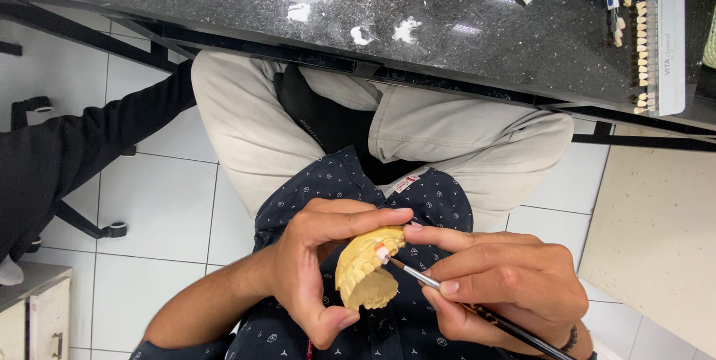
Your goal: The person sits at a laboratory bench holding a plaster dental model of an upper arch in one hand and a fine brush in the other. They apply a white ceramic-like material onto the artificial teeth on the model, periodically wiping the brush on a tissue and rotating the model to reach different tooth surfaces.
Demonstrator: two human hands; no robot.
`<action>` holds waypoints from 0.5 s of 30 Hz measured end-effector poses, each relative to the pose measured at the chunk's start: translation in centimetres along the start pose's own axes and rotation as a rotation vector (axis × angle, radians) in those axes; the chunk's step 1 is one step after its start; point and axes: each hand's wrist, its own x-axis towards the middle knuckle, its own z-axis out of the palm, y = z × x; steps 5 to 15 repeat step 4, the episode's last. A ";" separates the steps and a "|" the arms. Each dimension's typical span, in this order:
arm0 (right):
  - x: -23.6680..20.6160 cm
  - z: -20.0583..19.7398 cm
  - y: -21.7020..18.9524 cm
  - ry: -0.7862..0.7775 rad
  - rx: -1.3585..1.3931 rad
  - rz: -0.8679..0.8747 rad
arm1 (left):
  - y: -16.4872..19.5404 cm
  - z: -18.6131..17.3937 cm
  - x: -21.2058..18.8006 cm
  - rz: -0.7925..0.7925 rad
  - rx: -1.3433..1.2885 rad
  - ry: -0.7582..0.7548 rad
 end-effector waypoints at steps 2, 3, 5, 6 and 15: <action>0.0 0.0 0.1 -0.007 -0.015 -0.018 | -0.1 0.0 0.0 0.003 0.002 0.001; 0.0 0.0 0.0 -0.007 -0.010 -0.013 | -0.1 0.0 0.0 0.006 0.000 0.002; 0.0 0.0 0.0 -0.006 -0.005 -0.009 | -0.1 0.1 0.0 0.012 -0.007 0.004; 0.0 0.0 0.0 -0.006 -0.005 -0.009 | -0.1 0.1 0.0 0.012 -0.007 0.004; 0.0 0.0 0.0 -0.006 -0.005 -0.009 | -0.1 0.1 0.0 0.012 -0.007 0.004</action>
